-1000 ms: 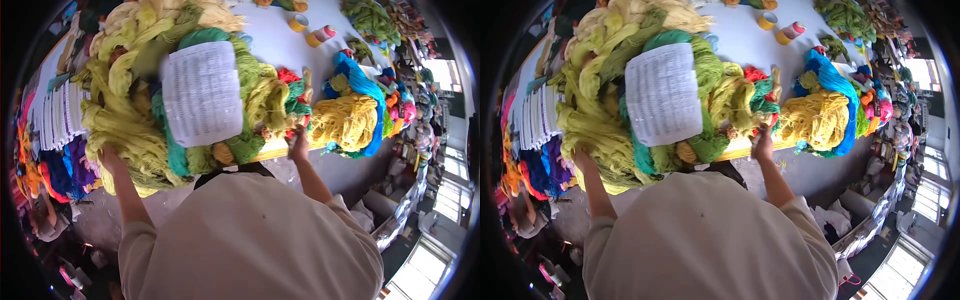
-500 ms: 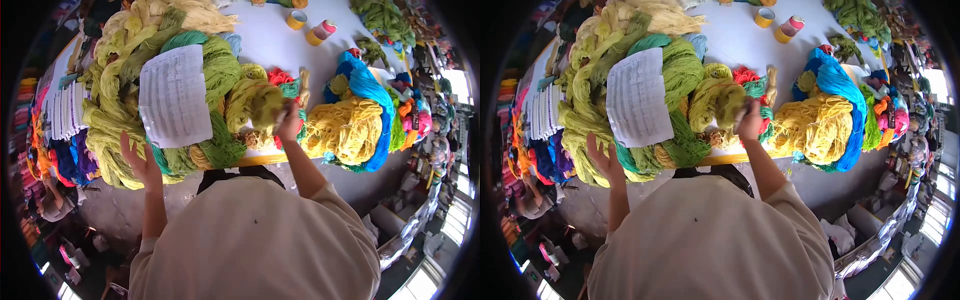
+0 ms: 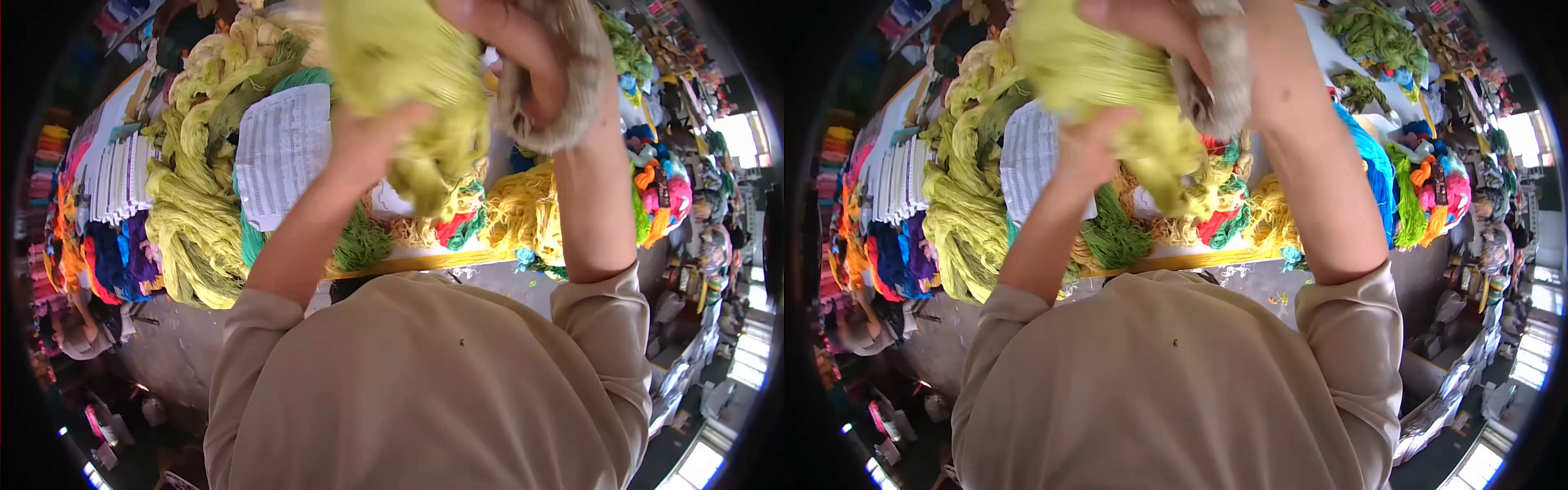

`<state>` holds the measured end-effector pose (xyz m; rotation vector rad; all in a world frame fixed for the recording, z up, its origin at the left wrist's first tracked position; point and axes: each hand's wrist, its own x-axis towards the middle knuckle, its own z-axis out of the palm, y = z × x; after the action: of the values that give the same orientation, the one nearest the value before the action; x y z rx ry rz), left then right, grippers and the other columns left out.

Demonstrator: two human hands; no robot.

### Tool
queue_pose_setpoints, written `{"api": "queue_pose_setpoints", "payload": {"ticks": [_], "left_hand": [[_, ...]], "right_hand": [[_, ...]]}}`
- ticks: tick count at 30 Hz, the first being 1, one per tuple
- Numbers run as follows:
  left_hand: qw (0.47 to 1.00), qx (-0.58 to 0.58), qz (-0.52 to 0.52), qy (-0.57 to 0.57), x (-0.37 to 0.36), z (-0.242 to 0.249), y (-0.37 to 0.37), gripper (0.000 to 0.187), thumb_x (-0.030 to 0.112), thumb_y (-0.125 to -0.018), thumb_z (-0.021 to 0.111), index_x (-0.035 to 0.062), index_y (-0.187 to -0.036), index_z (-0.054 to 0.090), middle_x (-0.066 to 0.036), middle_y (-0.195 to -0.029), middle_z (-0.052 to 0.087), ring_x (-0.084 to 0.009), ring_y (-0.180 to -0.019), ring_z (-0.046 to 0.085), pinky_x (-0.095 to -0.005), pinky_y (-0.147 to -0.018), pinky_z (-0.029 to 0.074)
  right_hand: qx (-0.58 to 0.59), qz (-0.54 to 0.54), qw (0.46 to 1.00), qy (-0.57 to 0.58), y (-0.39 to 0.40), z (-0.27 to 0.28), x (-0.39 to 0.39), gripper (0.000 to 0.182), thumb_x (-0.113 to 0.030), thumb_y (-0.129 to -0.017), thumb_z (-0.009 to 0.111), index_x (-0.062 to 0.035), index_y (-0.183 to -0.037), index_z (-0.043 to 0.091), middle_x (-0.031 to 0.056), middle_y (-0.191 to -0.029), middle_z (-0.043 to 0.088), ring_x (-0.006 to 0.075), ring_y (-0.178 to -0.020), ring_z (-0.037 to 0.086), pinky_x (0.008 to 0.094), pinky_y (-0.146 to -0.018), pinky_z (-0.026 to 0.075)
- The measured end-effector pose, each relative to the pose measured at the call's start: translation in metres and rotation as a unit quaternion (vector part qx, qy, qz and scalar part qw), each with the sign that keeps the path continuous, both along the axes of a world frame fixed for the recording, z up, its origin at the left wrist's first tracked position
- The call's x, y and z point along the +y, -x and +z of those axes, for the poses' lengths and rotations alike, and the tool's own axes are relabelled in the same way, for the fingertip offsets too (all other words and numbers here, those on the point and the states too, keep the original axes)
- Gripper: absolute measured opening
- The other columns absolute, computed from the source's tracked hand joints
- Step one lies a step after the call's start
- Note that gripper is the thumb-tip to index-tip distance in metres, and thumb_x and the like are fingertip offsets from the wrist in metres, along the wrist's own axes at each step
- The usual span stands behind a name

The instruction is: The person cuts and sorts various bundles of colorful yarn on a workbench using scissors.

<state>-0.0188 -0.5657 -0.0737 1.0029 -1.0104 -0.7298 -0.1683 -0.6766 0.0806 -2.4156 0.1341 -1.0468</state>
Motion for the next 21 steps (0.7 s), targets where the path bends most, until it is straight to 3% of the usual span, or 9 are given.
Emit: {"api": "queue_pose_setpoints", "payload": {"ticks": [2,3,5,7,13,18,19,20,21], "left_hand": [[0.919,0.374,-0.126,-0.01,0.048,0.036,-0.04,0.043,0.024,-0.088,0.071,0.0023,-0.123,0.061,-0.011,-0.114,0.068,-0.0246,-0.102,0.067,-0.0384,-0.089,0.055],[0.921,0.368,-0.13,-0.017,0.075,0.052,-0.061,0.043,0.024,-0.088,0.071,0.0023,-0.123,0.061,-0.011,-0.114,0.068,-0.0246,-0.102,0.067,-0.0384,-0.089,0.055],[0.872,0.332,-0.296,0.204,0.138,0.093,-0.095,0.04,0.027,-0.099,0.055,0.0024,-0.131,0.05,-0.006,-0.084,0.066,-0.0184,-0.077,0.069,-0.0338,-0.075,0.058],[0.896,0.211,-0.232,0.315,0.207,0.147,-0.118,0.036,0.008,-0.101,0.047,-0.004,-0.134,0.043,-0.009,-0.088,0.069,-0.0207,-0.069,0.072,-0.0318,-0.076,0.06],[0.961,-0.131,0.241,0.035,0.531,0.167,-0.318,0.045,0.016,-0.102,0.045,-0.0012,-0.143,0.037,-0.013,-0.116,0.06,-0.0256,-0.101,0.06,-0.04,-0.095,0.048],[0.698,-0.387,0.554,-0.237,0.513,0.128,-0.368,0.055,0.025,-0.103,0.043,0.0016,-0.151,0.031,-0.016,-0.144,0.05,-0.0304,-0.133,0.049,-0.0482,-0.114,0.037],[0.492,-0.63,0.506,-0.323,0.481,0.102,-0.375,0.055,0.031,-0.099,0.054,0.0073,-0.148,0.042,-0.015,-0.158,0.032,-0.0312,-0.145,0.031,-0.0474,-0.118,0.027],[0.64,-0.504,0.502,-0.291,0.43,0.072,-0.382,0.054,0.031,-0.095,0.063,0.0079,-0.142,0.051,-0.017,-0.15,0.045,-0.0309,-0.139,0.042,-0.0437,-0.114,0.033],[0.626,-0.449,0.537,-0.343,0.341,0.065,-0.339,0.053,0.026,-0.093,0.066,0.004,-0.139,0.052,-0.021,-0.138,0.057,-0.033,-0.128,0.054,-0.0427,-0.106,0.042]], "right_hand": [[-0.047,0.031,0.923,-0.381,-0.015,0.04,0.021,0.052,-0.02,-0.089,0.071,-0.0047,-0.134,0.051,0.0184,-0.117,0.065,0.0284,-0.106,0.065,0.0402,-0.09,0.053],[-0.078,0.022,0.912,-0.402,-0.009,0.034,0.015,0.052,-0.016,-0.089,0.071,-0.0024,-0.135,0.05,0.0183,-0.115,0.066,0.0241,-0.104,0.066,0.034,-0.09,0.053],[0.052,-0.007,0.997,-0.065,0.015,-0.021,-0.056,0.018,-0.005,-0.088,0.067,-0.0015,-0.105,0.061,0.0044,-0.088,0.06,0.0125,-0.07,0.049,0.0284,-0.066,0.041],[-0.093,0.062,0.877,-0.466,0.024,-0.09,-0.053,0.043,-0.004,-0.087,0.071,-0.0028,-0.127,0.056,0.0043,-0.096,0.065,0.015,-0.086,0.064,0.0271,-0.074,0.05],[0.025,-0.152,0.733,-0.663,0.078,-0.296,-0.002,0.041,-0.003,-0.085,0.072,-0.0059,-0.122,0.054,-0.0021,-0.086,0.055,0.0078,-0.074,0.054,0.0222,-0.064,0.043],[0.028,-0.248,0.684,-0.686,0.09,-0.344,0.071,0.038,-0.007,-0.088,0.065,-0.005,-0.123,0.051,0.0019,-0.079,0.055,0.0118,-0.067,0.055,0.0249,-0.057,0.044],[0.043,-0.29,0.638,-0.712,0.087,-0.338,0.083,0.034,-0.008,-0.09,0.064,-0.0063,-0.122,0.052,0.0012,-0.078,0.055,0.0115,-0.066,0.055,0.0249,-0.056,0.044],[0.03,-0.281,0.622,-0.73,0.092,-0.345,0.09,0.033,-0.008,-0.09,0.063,-0.0084,-0.121,0.052,0.0,-0.079,0.055,0.011,-0.066,0.055,0.0248,-0.057,0.043],[0.016,-0.273,0.606,-0.747,0.099,-0.354,0.096,0.031,-0.008,-0.091,0.062,-0.0105,-0.12,0.053,-0.0011,-0.079,0.055,0.0105,-0.066,0.055,0.0247,-0.057,0.043]]}}
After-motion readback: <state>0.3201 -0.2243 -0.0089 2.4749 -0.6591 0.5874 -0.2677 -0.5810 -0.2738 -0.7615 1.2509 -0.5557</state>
